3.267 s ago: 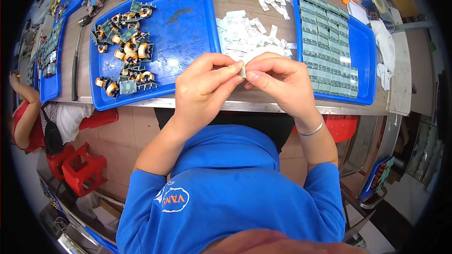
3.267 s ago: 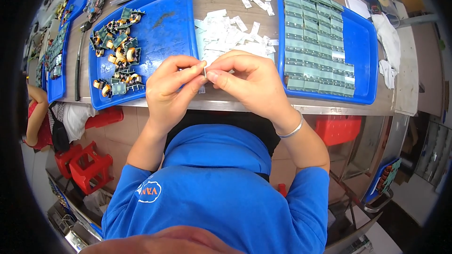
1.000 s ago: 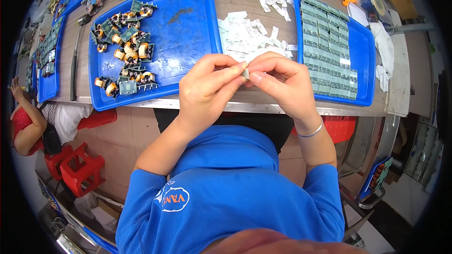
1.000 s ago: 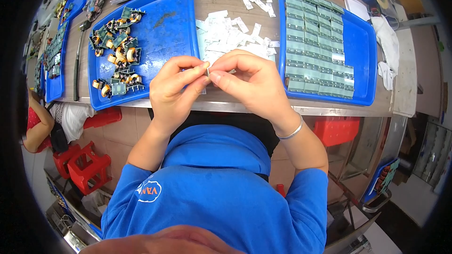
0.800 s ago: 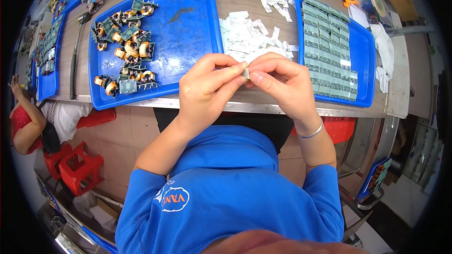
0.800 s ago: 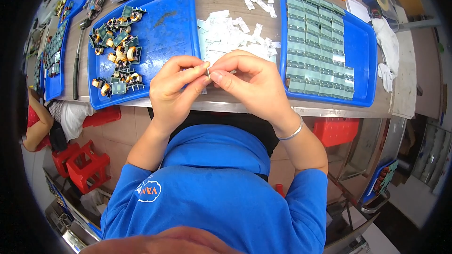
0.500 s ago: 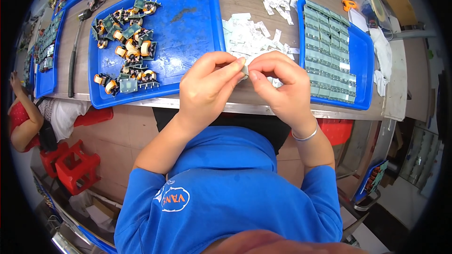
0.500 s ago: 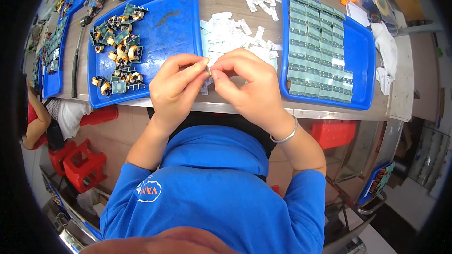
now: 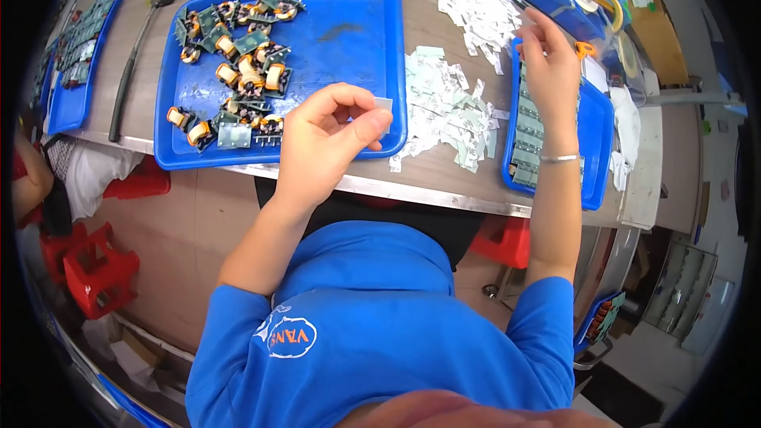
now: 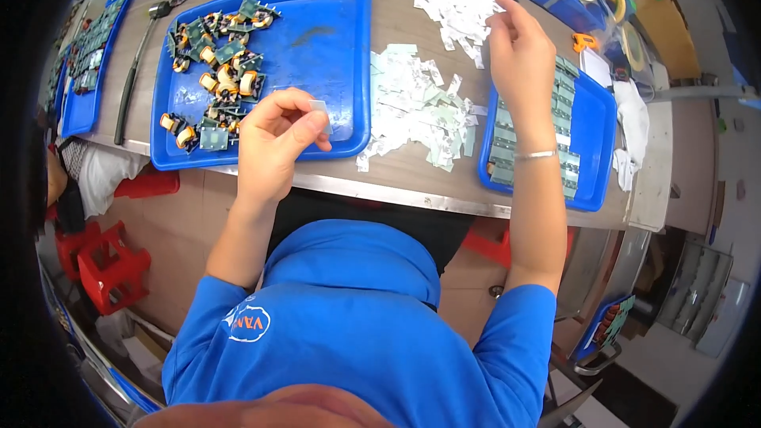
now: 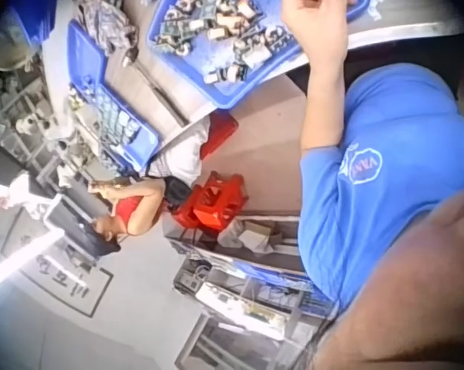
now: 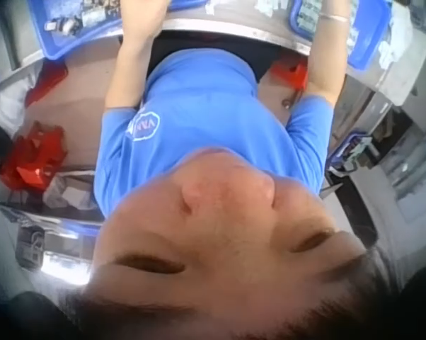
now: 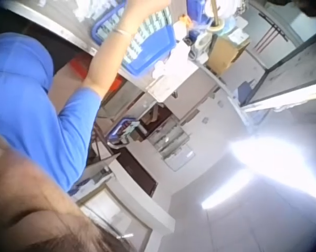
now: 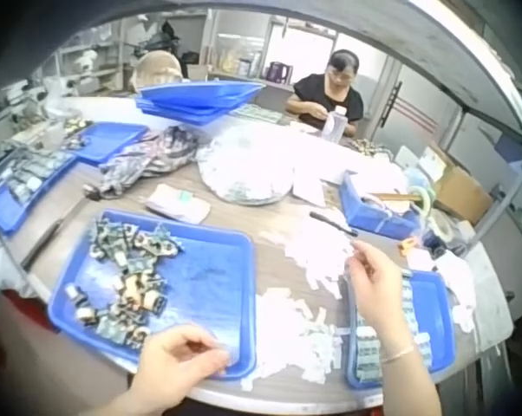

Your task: The person assembles electronic components by hand, attaching plastic housings and applying adhesive strips to the circuit boards.

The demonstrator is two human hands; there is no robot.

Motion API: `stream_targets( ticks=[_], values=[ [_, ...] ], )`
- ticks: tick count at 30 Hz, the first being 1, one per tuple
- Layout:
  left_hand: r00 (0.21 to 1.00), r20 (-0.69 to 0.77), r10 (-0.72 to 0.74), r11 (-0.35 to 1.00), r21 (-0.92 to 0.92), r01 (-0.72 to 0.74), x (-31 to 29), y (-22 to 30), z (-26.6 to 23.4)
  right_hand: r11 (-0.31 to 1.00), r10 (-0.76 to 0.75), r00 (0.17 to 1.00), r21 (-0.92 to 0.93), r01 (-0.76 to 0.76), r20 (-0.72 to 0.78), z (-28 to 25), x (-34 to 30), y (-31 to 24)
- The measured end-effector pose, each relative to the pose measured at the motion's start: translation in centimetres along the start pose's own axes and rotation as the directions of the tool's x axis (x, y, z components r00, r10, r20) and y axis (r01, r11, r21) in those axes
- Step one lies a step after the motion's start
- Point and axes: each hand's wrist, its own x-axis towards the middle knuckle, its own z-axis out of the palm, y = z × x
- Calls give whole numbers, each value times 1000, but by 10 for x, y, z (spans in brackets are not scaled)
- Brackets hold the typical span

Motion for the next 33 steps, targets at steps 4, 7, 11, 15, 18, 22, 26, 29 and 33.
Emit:
stream_targets(
  ticks=[4,7,11,15,18,22,26,29,33],
  values=[
    [995,-9,-95,994,-60,95,-1,-2,-7,954,-116,992,283,96,54,4,-19,-38],
    [964,106,-243,953,-159,258,-2,2,-7,870,-346,910,441,220,229,3,-52,-79],
    [914,210,-347,901,-197,387,-5,1,0,854,-498,814,331,401,298,7,-76,-87],
    [867,257,-428,874,-126,469,-6,2,9,866,-490,836,248,434,247,-1,-86,-82],
    [890,257,-378,922,14,387,-9,0,5,848,-528,804,230,478,274,3,-86,-82],
    [950,236,-205,972,164,169,-17,10,-6,791,-611,760,202,577,221,10,-88,-89],
    [940,274,-202,960,245,135,-18,18,-12,776,-626,754,253,577,199,17,-92,-94],
    [934,291,-206,957,258,131,-23,17,-15,752,-648,748,276,599,142,20,-96,-94],
    [975,178,-135,937,343,67,-32,32,-16,759,-641,754,265,595,144,21,-103,-88]
  ],
)
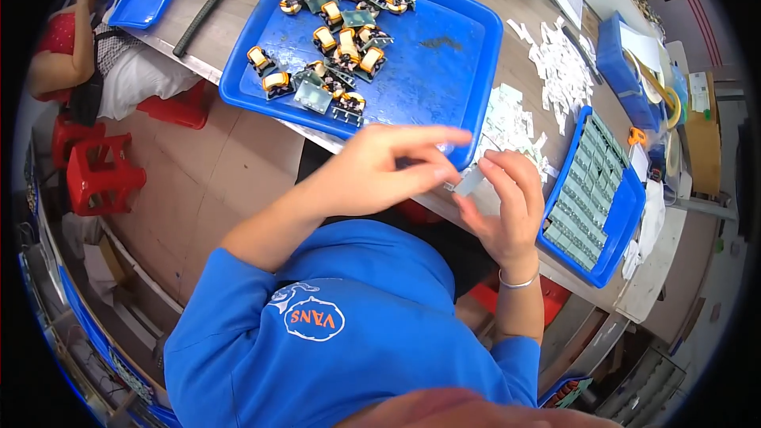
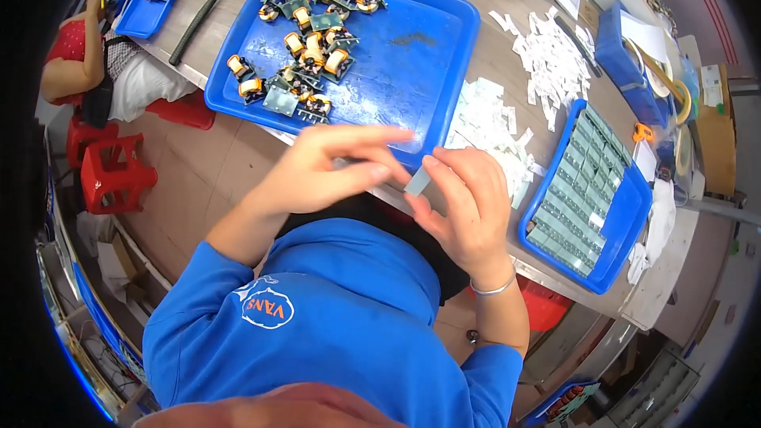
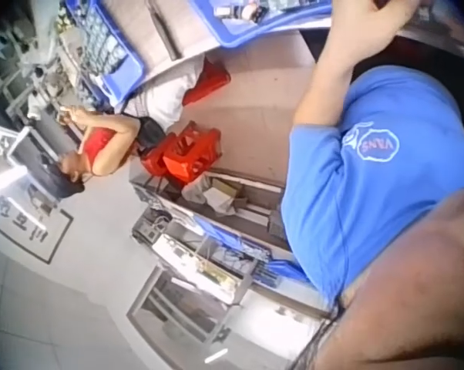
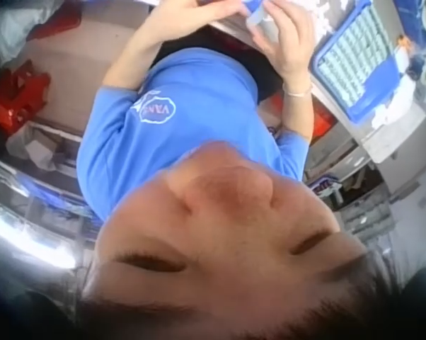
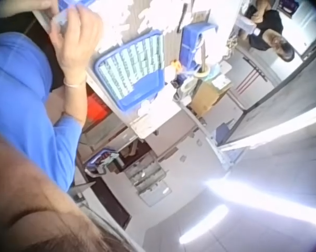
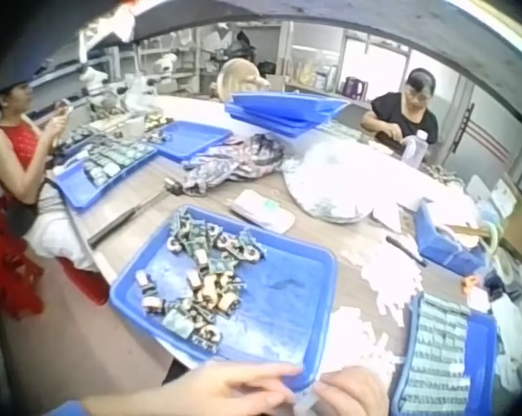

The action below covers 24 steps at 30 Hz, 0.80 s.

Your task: The person assembles electronic components by hand, attaching plastic housings and applying adhesive strips to the circuit boards.

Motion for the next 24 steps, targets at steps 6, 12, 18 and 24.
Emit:
stream_targets(
  ticks=[6,12,18,24],
  values=[
    [694,-455,558,569,818,79,-13,4,-93,970,196,981,147,-192,-14,3,-14,2],
    [829,-408,382,245,910,335,-29,-15,-114,937,219,975,274,-218,27,13,-19,3],
    [960,-206,192,448,888,101,-24,-4,-97,901,268,961,334,-275,68,18,-24,6],
    [953,-247,175,419,895,155,-18,-4,-94,888,286,955,355,-293,74,20,-26,9]
  ],
)
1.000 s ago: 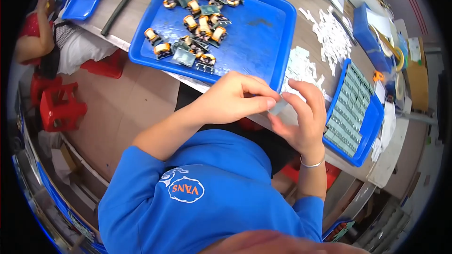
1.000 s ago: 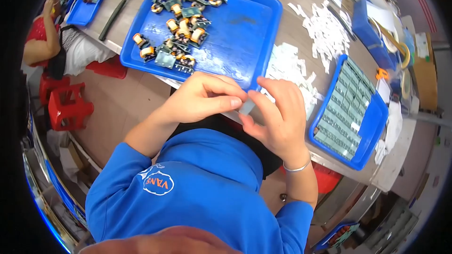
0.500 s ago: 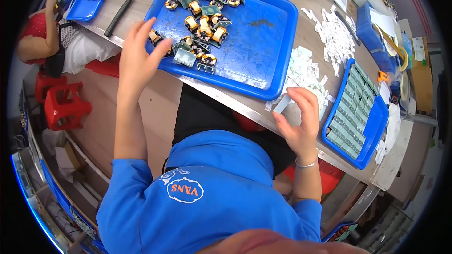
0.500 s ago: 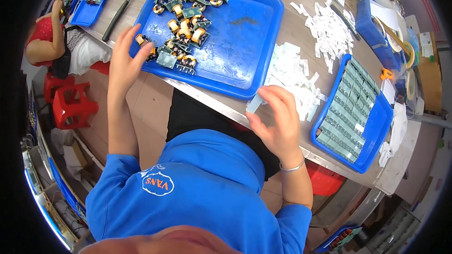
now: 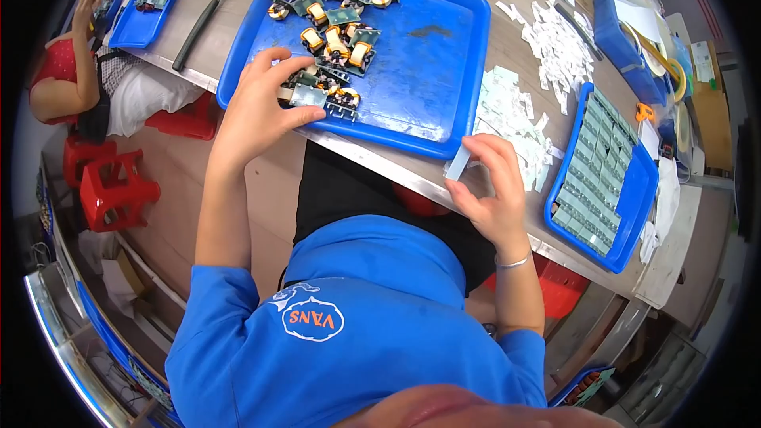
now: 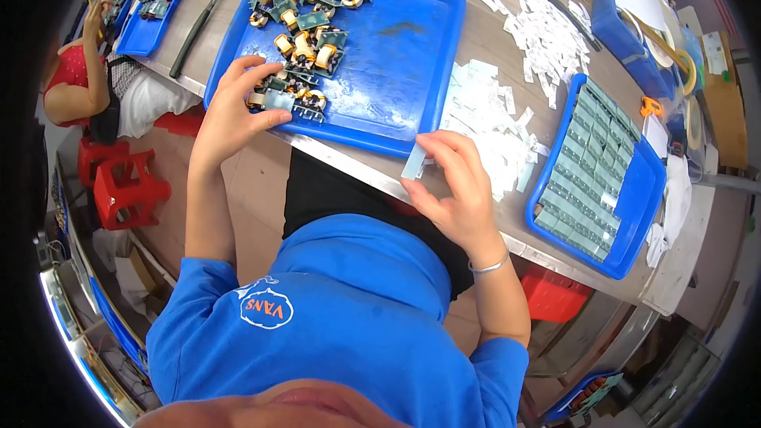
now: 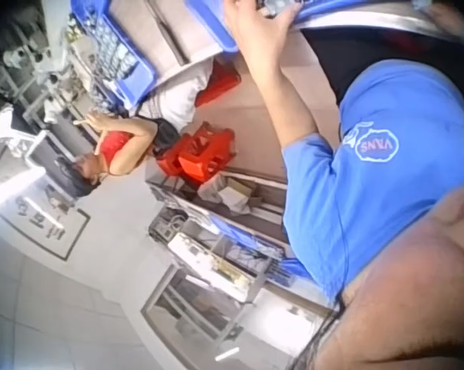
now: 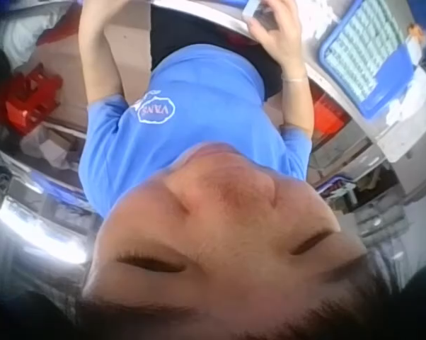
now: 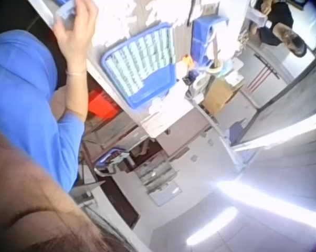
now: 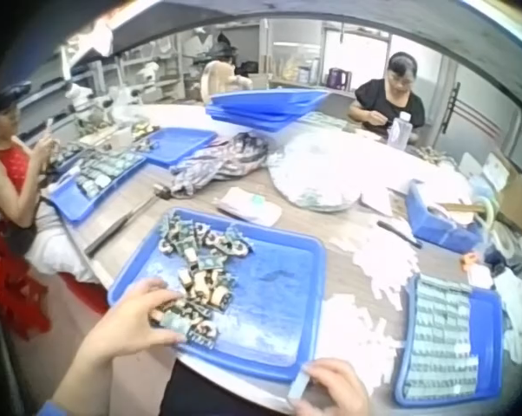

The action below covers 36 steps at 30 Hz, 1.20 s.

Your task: The person assembles electronic components by hand, attaching plastic housings and applying adhesive strips to the circuit boards.

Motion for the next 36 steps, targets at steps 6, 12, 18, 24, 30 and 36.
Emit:
stream_targets(
  ticks=[6,12,18,24,30,36],
  values=[
    [995,-63,-82,946,-319,58,10,13,11,997,45,999,57,-46,12,1,0,2],
    [996,94,0,781,-622,59,21,45,32,997,39,999,63,-39,7,4,0,2],
    [972,-205,116,955,-246,-165,47,39,28,997,20,1000,68,-19,-12,2,-1,-1],
    [927,-213,310,942,199,-270,69,22,41,996,14,1000,93,-14,3,1,-1,-7],
    [931,-184,315,944,163,-287,65,25,42,996,16,1000,82,-17,12,-2,-3,-9],
    [943,-189,275,961,18,-276,69,29,37,998,-7,1000,65,8,-12,-5,-1,-14]
  ],
)
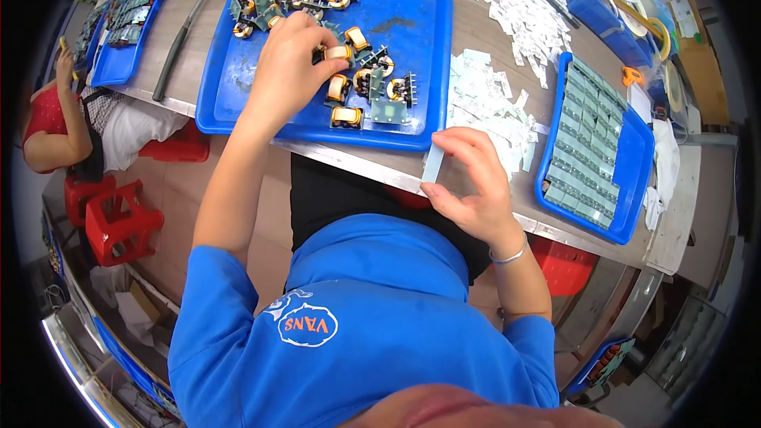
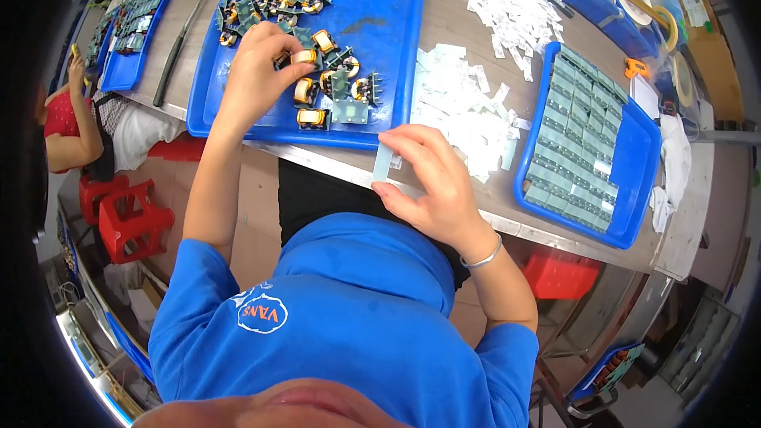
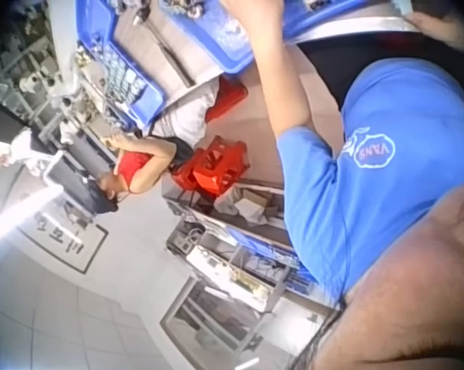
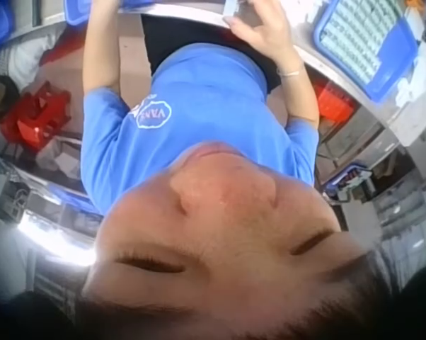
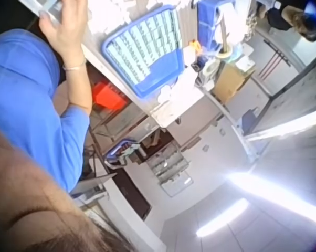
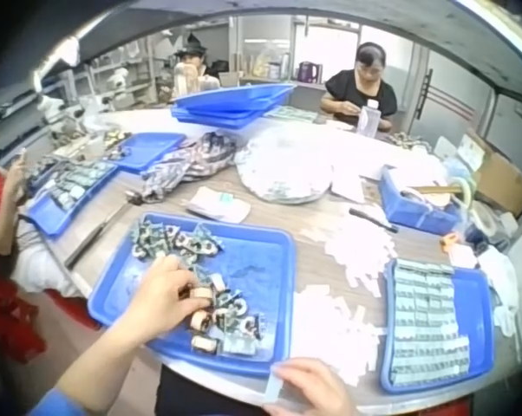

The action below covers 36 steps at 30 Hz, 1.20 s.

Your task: The person assembles electronic components by hand, attaching plastic housings and applying adhesive strips to the circuit boards.

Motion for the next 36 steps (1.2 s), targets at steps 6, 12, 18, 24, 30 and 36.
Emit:
stream_targets(
  ticks=[6,12,18,24,30,36],
  values=[
    [955,113,-274,588,-766,259,-17,51,-15,992,22,996,123,-12,-82,-12,0,-6],
    [925,379,4,-239,-898,369,-41,88,16,966,64,964,258,5,-258,-19,5,-18],
    [908,418,-36,-317,-866,386,-37,106,31,986,-38,979,149,69,-201,-27,-2,-24],
    [879,465,104,-466,-758,456,-38,103,33,995,-73,954,46,90,-291,-35,-4,-22],
    [803,561,202,-575,-596,561,-42,111,35,993,-117,957,4,122,-266,-32,3,-23],
    [815,537,216,-605,-581,544,-44,112,42,989,-144,957,-59,134,-250,-27,9,-26]
  ],
)
